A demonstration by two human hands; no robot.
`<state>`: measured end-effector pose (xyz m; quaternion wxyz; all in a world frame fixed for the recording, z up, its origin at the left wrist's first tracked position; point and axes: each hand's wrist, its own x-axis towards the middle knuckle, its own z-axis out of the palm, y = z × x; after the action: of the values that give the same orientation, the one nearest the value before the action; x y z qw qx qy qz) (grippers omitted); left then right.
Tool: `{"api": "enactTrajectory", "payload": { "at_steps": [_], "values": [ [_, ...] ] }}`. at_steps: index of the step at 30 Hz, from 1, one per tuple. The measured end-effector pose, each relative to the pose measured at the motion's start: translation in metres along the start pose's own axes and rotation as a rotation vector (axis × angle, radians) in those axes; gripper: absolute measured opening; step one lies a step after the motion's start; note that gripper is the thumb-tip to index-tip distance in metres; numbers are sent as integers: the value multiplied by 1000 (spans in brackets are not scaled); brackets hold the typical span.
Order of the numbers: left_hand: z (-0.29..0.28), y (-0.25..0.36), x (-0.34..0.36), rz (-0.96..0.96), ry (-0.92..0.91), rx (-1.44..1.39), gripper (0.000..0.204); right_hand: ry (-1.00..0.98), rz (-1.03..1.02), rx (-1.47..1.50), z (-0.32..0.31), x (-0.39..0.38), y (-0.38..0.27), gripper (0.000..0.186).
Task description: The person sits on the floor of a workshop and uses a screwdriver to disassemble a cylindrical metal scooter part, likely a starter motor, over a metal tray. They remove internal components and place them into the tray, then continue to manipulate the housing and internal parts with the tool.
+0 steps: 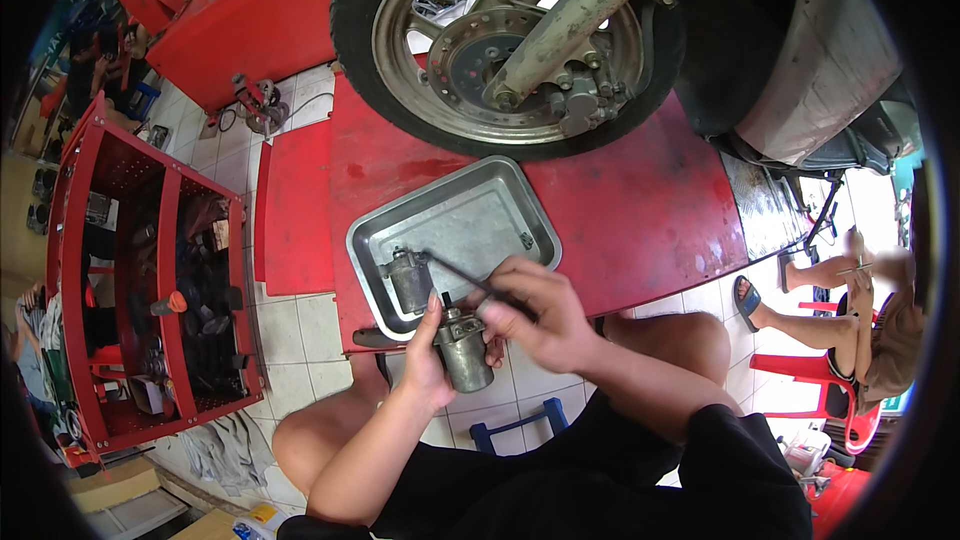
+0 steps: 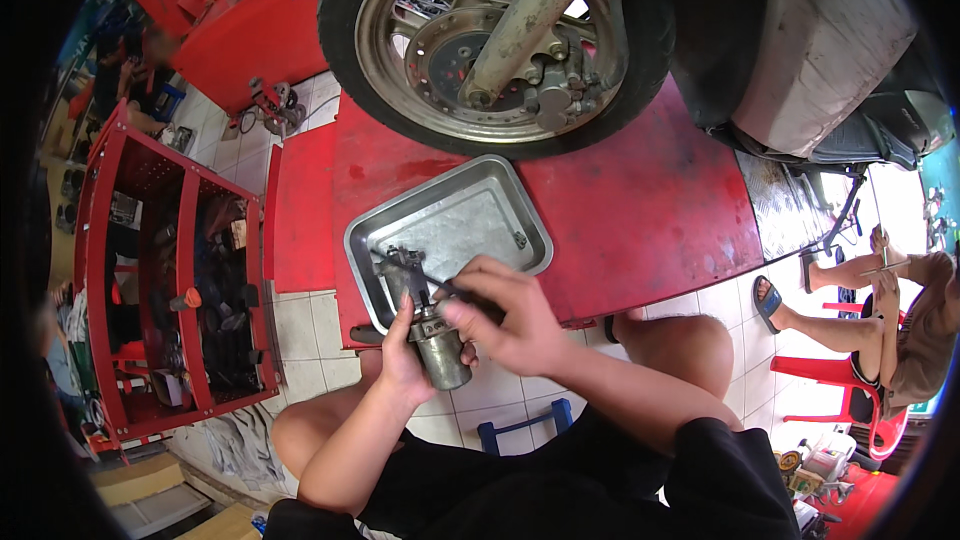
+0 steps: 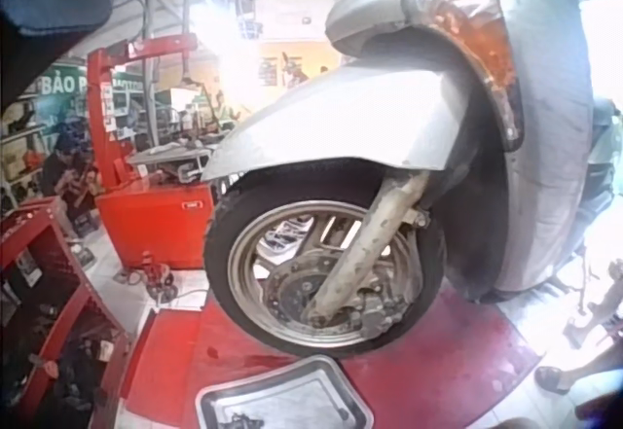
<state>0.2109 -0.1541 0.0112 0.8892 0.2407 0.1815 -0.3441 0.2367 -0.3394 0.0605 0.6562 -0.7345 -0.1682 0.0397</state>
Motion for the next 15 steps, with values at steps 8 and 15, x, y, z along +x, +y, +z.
{"api": "enactTrajectory", "payload": {
  "at_steps": [8, 15],
  "values": [
    [-16, 4, 4, 1, 93, -10, 78, -56, -147, -530, -41, 4, -29, 14],
    [-9, 6, 3, 9, 140, -8, 76, 47, -202, 205, -31, -6, -26, 17]
  ]
}}
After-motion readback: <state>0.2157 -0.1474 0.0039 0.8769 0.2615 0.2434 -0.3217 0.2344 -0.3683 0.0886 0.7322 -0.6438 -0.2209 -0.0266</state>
